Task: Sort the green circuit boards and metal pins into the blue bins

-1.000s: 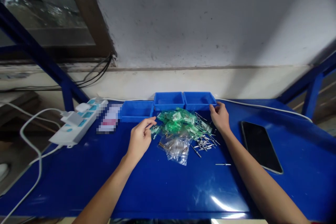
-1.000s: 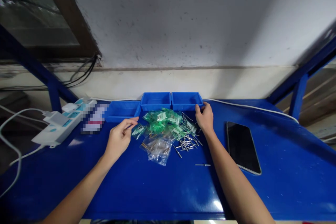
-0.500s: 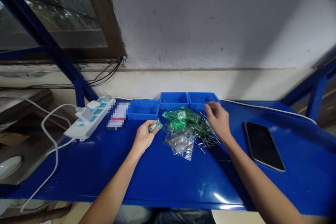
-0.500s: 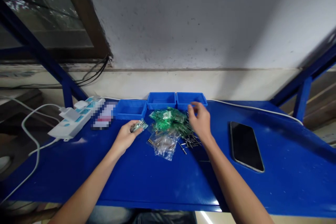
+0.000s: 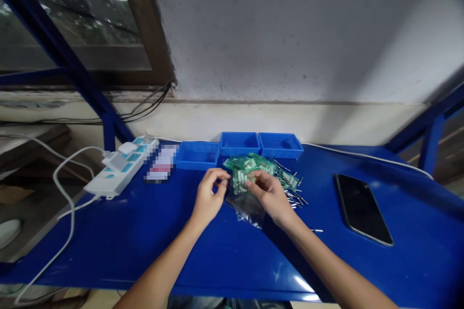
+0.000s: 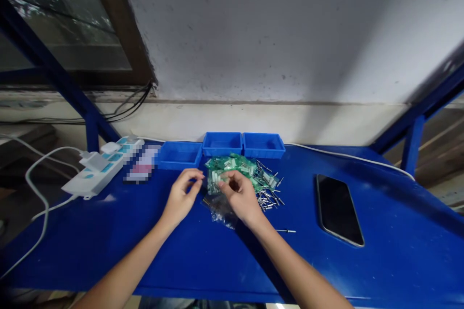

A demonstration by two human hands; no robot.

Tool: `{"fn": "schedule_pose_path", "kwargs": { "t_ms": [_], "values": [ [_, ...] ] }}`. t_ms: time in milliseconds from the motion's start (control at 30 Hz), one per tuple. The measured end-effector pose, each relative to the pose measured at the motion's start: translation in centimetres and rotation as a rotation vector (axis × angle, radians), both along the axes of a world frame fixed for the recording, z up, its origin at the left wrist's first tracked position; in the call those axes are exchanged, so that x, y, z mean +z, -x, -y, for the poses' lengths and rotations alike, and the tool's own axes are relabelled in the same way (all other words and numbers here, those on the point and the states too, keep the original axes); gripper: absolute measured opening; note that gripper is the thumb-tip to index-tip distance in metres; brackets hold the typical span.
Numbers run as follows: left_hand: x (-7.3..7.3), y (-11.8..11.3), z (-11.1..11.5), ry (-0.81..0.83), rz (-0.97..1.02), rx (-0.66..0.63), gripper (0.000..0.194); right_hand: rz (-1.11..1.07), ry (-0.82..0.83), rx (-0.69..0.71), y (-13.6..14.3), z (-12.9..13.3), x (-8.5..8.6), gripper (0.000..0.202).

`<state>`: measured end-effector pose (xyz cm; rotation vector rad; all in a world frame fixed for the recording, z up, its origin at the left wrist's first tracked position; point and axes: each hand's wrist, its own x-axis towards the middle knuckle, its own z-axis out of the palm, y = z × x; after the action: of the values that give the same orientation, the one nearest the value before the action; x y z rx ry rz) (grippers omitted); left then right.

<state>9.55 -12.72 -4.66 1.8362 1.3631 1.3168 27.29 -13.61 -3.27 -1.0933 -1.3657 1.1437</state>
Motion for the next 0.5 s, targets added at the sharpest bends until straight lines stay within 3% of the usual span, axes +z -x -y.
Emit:
{"fn": "schedule_pose_path", "kwargs": {
  "t_ms": [100,200,300,500],
  "values": [
    [-0.7,1.8,-2.4,0.113,-0.049,0.295,0.02,0.152,-0.2,-0.122,-0.9,-0.3,0.0,0.011],
    [-0.7,3.6,-4.5,0.139,-0.114,0.39,0.03,0.316,-0.45,-0.172,-1.6,-0.2,0.3,0.004],
    [-0.6,4.0,-5.6,0.137,-0.199,0.356,0.03,0.421,-0.567,-0.158,-1.7,0.1,0.3,0.013],
    [-1.0,3.1,-6.8,0.149,-0.357,0.161,0.019,0.48,-0.615,-0.105,-1.0,0.4,-0.5,0.021]
  ]
}}
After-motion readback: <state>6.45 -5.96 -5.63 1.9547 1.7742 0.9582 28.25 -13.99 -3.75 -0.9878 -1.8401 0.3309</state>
